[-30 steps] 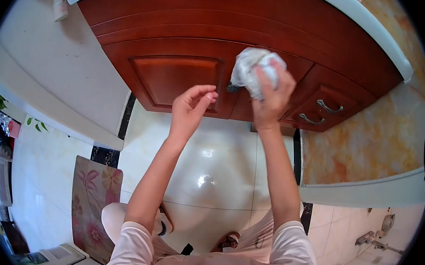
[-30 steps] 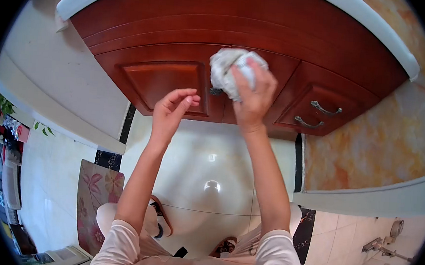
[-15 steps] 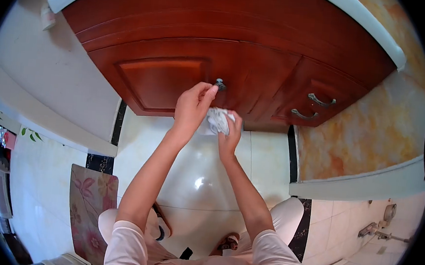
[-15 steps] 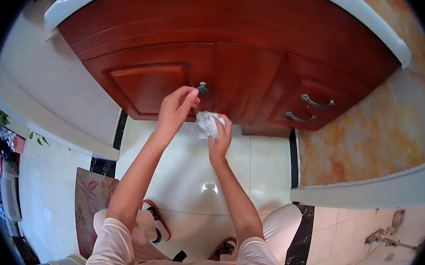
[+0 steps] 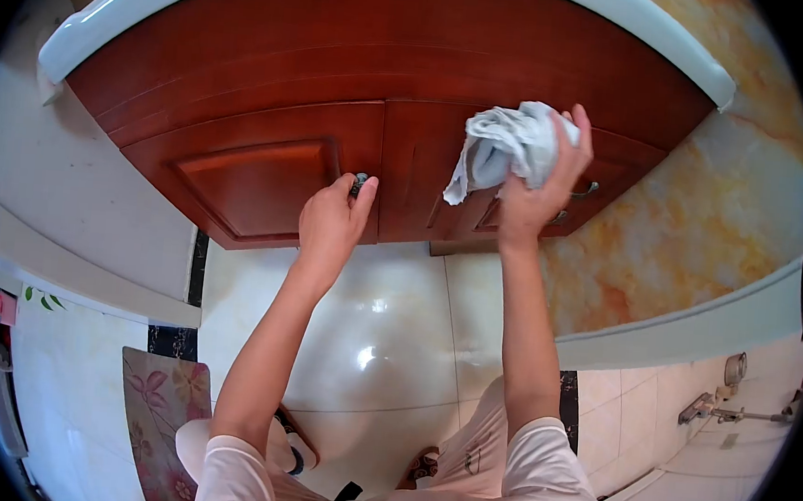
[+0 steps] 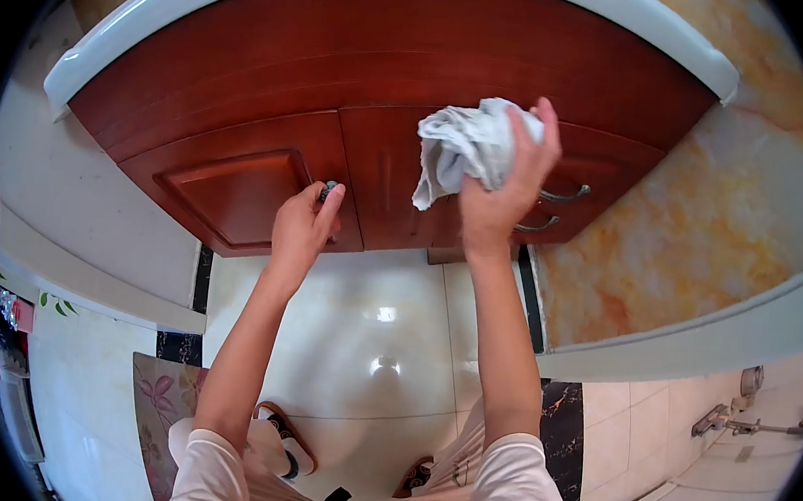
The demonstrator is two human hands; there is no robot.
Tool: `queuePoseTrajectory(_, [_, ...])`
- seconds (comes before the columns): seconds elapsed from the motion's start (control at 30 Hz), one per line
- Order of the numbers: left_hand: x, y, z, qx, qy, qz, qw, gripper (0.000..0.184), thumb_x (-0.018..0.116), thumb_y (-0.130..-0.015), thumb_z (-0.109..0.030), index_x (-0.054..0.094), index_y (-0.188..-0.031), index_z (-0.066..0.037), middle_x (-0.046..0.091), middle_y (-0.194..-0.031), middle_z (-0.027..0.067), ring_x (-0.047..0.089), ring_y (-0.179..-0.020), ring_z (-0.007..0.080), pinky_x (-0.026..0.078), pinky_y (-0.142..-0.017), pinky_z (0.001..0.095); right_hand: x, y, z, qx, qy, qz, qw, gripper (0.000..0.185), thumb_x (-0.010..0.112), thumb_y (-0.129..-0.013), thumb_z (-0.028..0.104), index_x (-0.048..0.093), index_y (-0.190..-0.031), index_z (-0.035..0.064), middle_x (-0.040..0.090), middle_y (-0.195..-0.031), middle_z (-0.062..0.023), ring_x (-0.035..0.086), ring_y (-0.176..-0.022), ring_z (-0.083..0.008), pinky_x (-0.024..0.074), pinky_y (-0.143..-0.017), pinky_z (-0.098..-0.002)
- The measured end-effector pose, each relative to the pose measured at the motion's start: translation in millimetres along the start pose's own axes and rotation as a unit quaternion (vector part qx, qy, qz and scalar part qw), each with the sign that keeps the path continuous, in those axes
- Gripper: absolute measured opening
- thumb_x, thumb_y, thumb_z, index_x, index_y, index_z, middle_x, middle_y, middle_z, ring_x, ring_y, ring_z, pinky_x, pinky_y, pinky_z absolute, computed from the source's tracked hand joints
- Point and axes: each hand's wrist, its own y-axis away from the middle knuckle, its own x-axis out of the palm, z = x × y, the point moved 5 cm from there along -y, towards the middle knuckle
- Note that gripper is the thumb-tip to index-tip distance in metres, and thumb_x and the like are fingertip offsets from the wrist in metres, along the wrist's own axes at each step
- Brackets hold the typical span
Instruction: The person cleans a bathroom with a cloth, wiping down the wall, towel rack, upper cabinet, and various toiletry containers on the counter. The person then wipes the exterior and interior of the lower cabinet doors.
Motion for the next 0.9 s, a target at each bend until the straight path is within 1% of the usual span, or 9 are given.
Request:
queuePoseTrajectory(0.1, [0.3, -0.7, -1.7, -0.008, 0.006, -0.002, 1.0, 0.042, 0.054, -0.097, -0.041, 0.06, -0.082, -0.002, 0.062, -0.064, 0.0136, 0.061, -0.062, 0.032, 0.047, -0.059, 0.0425, 27.5, 49.0, -5.0, -0.083, 0.061, 0.102, 0.989, 0.07, 0.078, -0.066, 0.013, 0.056, -0.133, 0.0177, 0.033, -0.152, -0.0197, 0.032, -0.139, -0.0425, 0.0293, -0.11, -0.0583])
queuePoseTrajectory(0.17, [-1.3, -0.7, -2.7, -0.009, 0.008, -0.008, 1.0, 0.042, 0.055, -0.096, -0.041, 0.061, -0.083, -0.001, 0.062, -0.066, 0.0159, 0.062, -0.066, 0.0376, 0.047, -0.061, 0.047, 44.6, 121.3, -27.4, -0.096, 0.109, 0.18, 0.973, 0.069, 0.075, -0.068, 0.012, 0.056, -0.133, 0.0229, 0.033, -0.153, -0.0179, 0.031, -0.14, -0.0424, 0.028, -0.109, -0.0631])
queuePoseTrajectory(0.23, [-1.7, 1.9, -3.8, -0.004, 0.009, -0.01, 1.0, 0.042, 0.055, -0.096, -0.041, 0.061, -0.083, -0.002, 0.063, -0.067, 0.016, 0.062, -0.067, 0.038, 0.048, -0.062, 0.0473, 52.5, 182.7, -51.1, -0.161, 0.15, 0.271, 0.937, 0.061, 0.072, -0.072, 0.008, 0.06, -0.129, 0.0239, 0.04, -0.15, -0.0157, 0.035, -0.139, -0.0417, 0.0316, -0.109, -0.0592])
queuePoseTrajectory(0.27, [-3.0, 1.9, -4.9, 0.001, -0.005, -0.007, 1.0, 0.041, 0.055, -0.096, -0.041, 0.062, -0.084, -0.002, 0.063, -0.067, 0.016, 0.062, -0.067, 0.0381, 0.048, -0.061, 0.0473, 48.6, 180.7, -50.8, -0.156, 0.124, 0.274, 0.941, 0.058, 0.071, -0.072, 0.006, 0.062, -0.127, 0.0227, 0.042, -0.148, -0.0158, 0.038, -0.137, -0.0405, 0.0339, -0.108, -0.0565])
queuePoseTrajectory(0.37, [1.7, 0.8, -0.4, 0.014, -0.031, -0.023, 0.999, 0.041, 0.052, -0.098, -0.04, 0.06, -0.084, -0.003, 0.061, -0.059, 0.0099, 0.064, -0.058, 0.0237, 0.047, -0.057, 0.0369, 39.6, 153.9, -40.3, -0.141, 0.056, 0.225, 0.963, 0.05, 0.071, -0.073, 0.003, 0.067, -0.12, 0.0192, 0.049, -0.142, -0.016, 0.046, -0.129, -0.0368, 0.0404, -0.105, -0.0485])
queuePoseTrajectory(0.47, [-0.3, 2.8, -6.2, -0.005, 0.001, -0.013, 1.0, 0.04, 0.054, -0.097, -0.04, 0.061, -0.084, -0.003, 0.064, -0.067, 0.0166, 0.063, -0.068, 0.0387, 0.048, -0.061, 0.0481, 31.9, 68.1, 9.0, -0.13, 0.017, 0.082, 0.988, 0.046, 0.072, -0.074, 0.004, 0.068, -0.118, 0.0155, 0.052, -0.137, -0.0155, 0.052, -0.121, -0.0333, 0.0447, -0.099, -0.0424])
queuePoseTrajectory(0.5, [-0.3, 4.4, -6.2, -0.004, -0.008, -0.014, 1.0, 0.039, 0.055, -0.096, -0.039, 0.061, -0.084, -0.003, 0.064, -0.068, 0.0171, 0.063, -0.069, 0.0389, 0.049, -0.062, 0.0483, 35.5, 41.9, 29.8, -0.136, 0.012, 0.046, 0.99, 0.046, 0.073, -0.074, 0.004, 0.068, -0.119, 0.0142, 0.052, -0.136, -0.0151, 0.053, -0.118, -0.0325, 0.0451, -0.098, -0.0415])
queuePoseTrajectory(0.7, [-4.7, 7.6, -7.0, 0.037, -0.019, -0.071, 0.997, 0.032, 0.064, -0.084, -0.034, 0.065, -0.088, -0.002, 0.066, -0.076, 0.0217, 0.064, -0.075, 0.0402, 0.051, -0.067, 0.0483, 88.5, 49.0, 44.8, -0.214, 0.008, 0.122, 0.969, 0.048, 0.071, -0.073, 0.005, 0.067, -0.119, 0.0193, 0.052, -0.139, -0.0121, 0.05, -0.125, -0.0342, 0.0433, -0.102, -0.0443])
queuePoseTrajectory(0.9, [-34.0, 69.6, -13.5, 0.002, 0.03, -0.004, 1.0, 0.032, 0.063, -0.087, -0.031, 0.061, -0.081, 0.0, 0.059, -0.063, 0.0183, 0.06, -0.061, 0.0383, 0.047, -0.057, 0.0434, 30.8, 78.7, 2.8, 0.025, -0.095, 0.208, 0.973, 0.038, 0.065, -0.07, -0.003, 0.068, -0.107, 0.0048, 0.058, -0.128, -0.0173, 0.055, -0.118, -0.0341, 0.0416, -0.103, -0.0404])
